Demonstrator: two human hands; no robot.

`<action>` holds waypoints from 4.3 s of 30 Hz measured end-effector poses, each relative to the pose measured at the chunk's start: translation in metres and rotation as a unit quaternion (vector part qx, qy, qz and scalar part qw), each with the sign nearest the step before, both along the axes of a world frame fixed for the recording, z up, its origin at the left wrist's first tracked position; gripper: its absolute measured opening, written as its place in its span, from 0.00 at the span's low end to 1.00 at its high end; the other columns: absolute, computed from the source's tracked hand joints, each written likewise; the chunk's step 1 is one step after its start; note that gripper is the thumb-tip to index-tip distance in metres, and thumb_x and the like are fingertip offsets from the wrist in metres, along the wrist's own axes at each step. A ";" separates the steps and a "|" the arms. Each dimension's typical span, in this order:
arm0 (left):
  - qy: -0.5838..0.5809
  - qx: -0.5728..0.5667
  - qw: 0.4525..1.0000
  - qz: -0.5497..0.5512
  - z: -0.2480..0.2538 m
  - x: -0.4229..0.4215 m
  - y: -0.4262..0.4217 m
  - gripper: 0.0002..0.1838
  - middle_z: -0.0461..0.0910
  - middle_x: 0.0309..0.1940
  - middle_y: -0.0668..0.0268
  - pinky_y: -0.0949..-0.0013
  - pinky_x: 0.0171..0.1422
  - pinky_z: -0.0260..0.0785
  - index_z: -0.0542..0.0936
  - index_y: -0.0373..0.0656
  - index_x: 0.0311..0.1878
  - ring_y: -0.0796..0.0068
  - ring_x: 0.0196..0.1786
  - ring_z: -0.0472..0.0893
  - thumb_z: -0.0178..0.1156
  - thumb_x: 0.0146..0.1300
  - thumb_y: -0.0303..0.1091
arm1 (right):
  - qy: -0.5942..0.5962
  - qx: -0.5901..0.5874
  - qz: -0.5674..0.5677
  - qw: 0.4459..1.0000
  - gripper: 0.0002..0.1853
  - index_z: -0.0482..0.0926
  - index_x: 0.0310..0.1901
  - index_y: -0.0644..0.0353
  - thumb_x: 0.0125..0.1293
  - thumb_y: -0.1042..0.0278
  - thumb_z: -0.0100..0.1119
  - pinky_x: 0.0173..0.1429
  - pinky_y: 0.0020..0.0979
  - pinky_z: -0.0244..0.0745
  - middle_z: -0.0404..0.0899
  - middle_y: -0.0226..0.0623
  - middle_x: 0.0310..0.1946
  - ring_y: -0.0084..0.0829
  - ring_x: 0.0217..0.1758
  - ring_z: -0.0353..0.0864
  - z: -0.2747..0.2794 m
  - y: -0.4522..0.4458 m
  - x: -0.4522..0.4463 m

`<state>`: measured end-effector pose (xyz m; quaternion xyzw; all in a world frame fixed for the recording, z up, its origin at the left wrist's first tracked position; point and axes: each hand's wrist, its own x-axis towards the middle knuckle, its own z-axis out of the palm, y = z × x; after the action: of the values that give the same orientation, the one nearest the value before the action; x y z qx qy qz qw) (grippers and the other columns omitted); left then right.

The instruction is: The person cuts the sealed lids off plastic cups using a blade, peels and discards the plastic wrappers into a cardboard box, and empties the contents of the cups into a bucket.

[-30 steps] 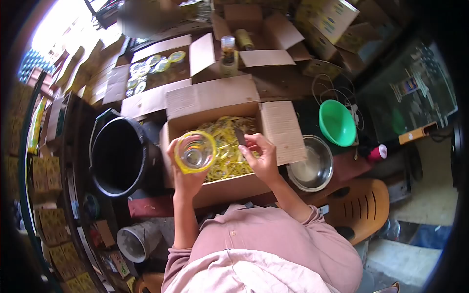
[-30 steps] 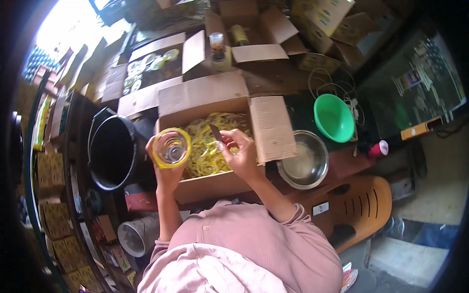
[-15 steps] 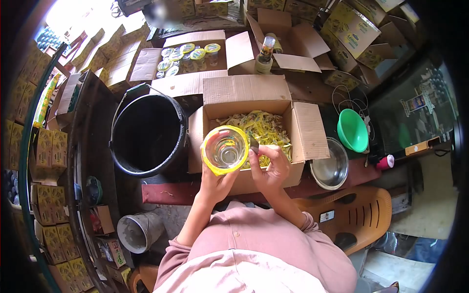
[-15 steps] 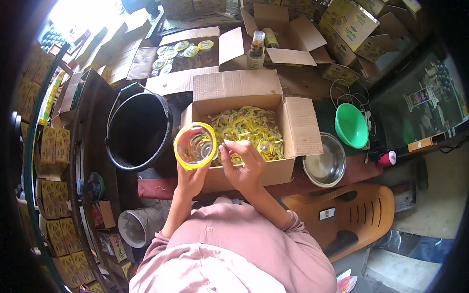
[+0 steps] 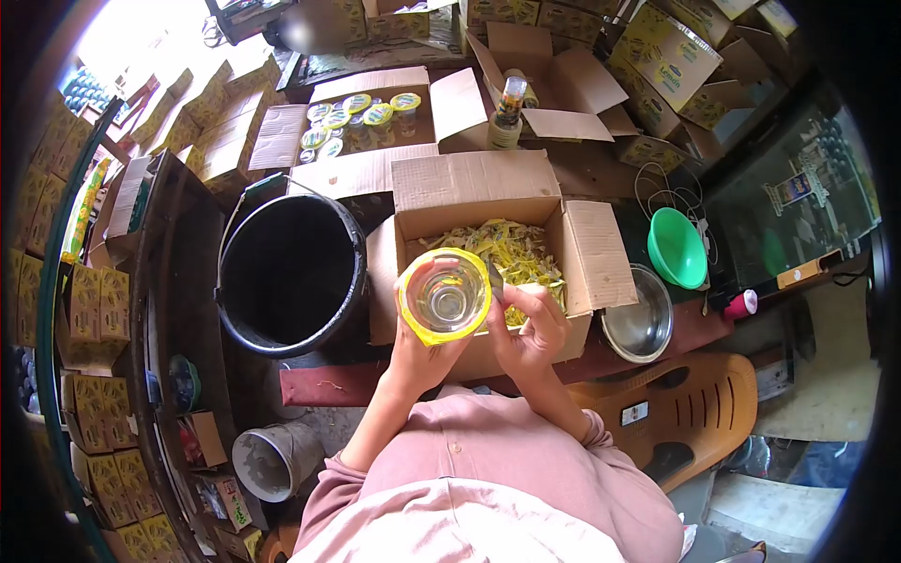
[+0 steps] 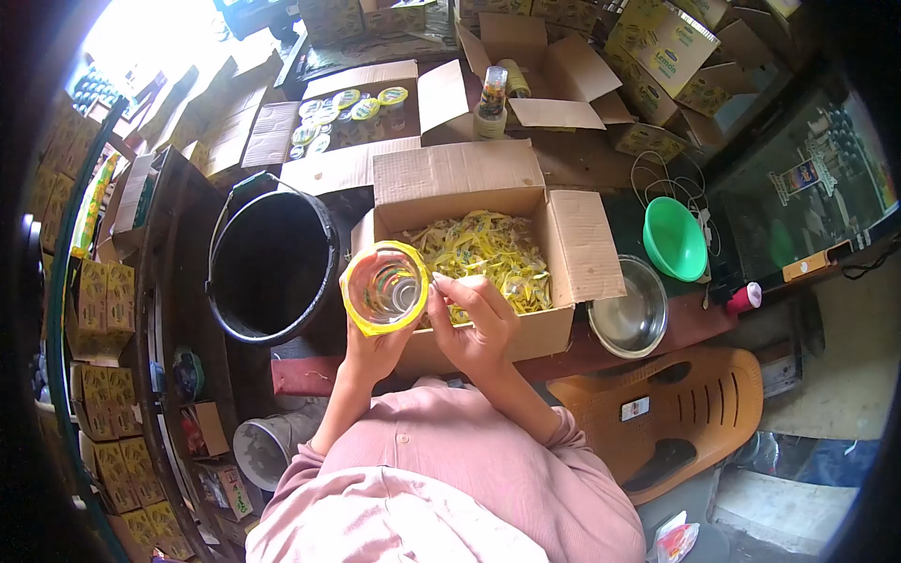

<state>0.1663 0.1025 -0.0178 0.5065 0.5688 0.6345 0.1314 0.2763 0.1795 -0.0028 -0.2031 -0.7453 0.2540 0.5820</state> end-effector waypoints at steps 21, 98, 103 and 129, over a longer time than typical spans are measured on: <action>0.015 -0.043 0.999 0.000 0.009 -0.012 0.010 0.33 0.69 0.49 0.59 0.68 0.56 0.64 0.64 0.37 0.54 0.67 0.51 0.72 0.68 0.43 0.28 | -0.034 0.005 0.018 0.999 0.15 0.80 0.37 0.62 0.44 0.85 0.62 0.28 0.24 0.71 0.75 0.35 0.23 0.27 0.24 0.76 0.006 0.024 -0.010; -0.182 0.058 0.971 -0.144 -0.023 -0.008 0.027 0.35 0.64 0.53 0.59 0.66 0.59 0.64 0.60 0.39 0.58 0.68 0.56 0.69 0.65 0.46 0.23 | -0.040 -0.033 -0.017 0.998 0.09 0.78 0.33 0.64 0.47 0.83 0.62 0.30 0.26 0.73 0.77 0.37 0.25 0.29 0.25 0.78 -0.002 0.012 -0.001; -0.114 0.032 0.989 -0.091 -0.020 -0.006 0.028 0.36 0.66 0.51 0.59 0.67 0.56 0.66 0.59 0.39 0.58 0.69 0.54 0.70 0.67 0.46 0.23 | -0.051 -0.008 -0.038 0.998 0.10 0.78 0.33 0.64 0.47 0.83 0.62 0.31 0.26 0.73 0.76 0.38 0.25 0.31 0.26 0.78 0.001 0.009 0.000; -0.154 0.009 0.982 -0.107 -0.011 -0.008 0.024 0.32 0.68 0.47 0.61 0.69 0.55 0.66 0.64 0.39 0.53 0.72 0.52 0.70 0.65 0.42 0.21 | -0.048 -0.076 -0.013 0.996 0.08 0.76 0.31 0.64 0.47 0.82 0.62 0.31 0.26 0.72 0.76 0.37 0.23 0.28 0.25 0.78 0.000 0.014 0.004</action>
<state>0.1584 0.1267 -0.0286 0.4620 0.4781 0.6924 0.2801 0.2804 0.1931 -0.0033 -0.2687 -0.7483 0.2924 0.5313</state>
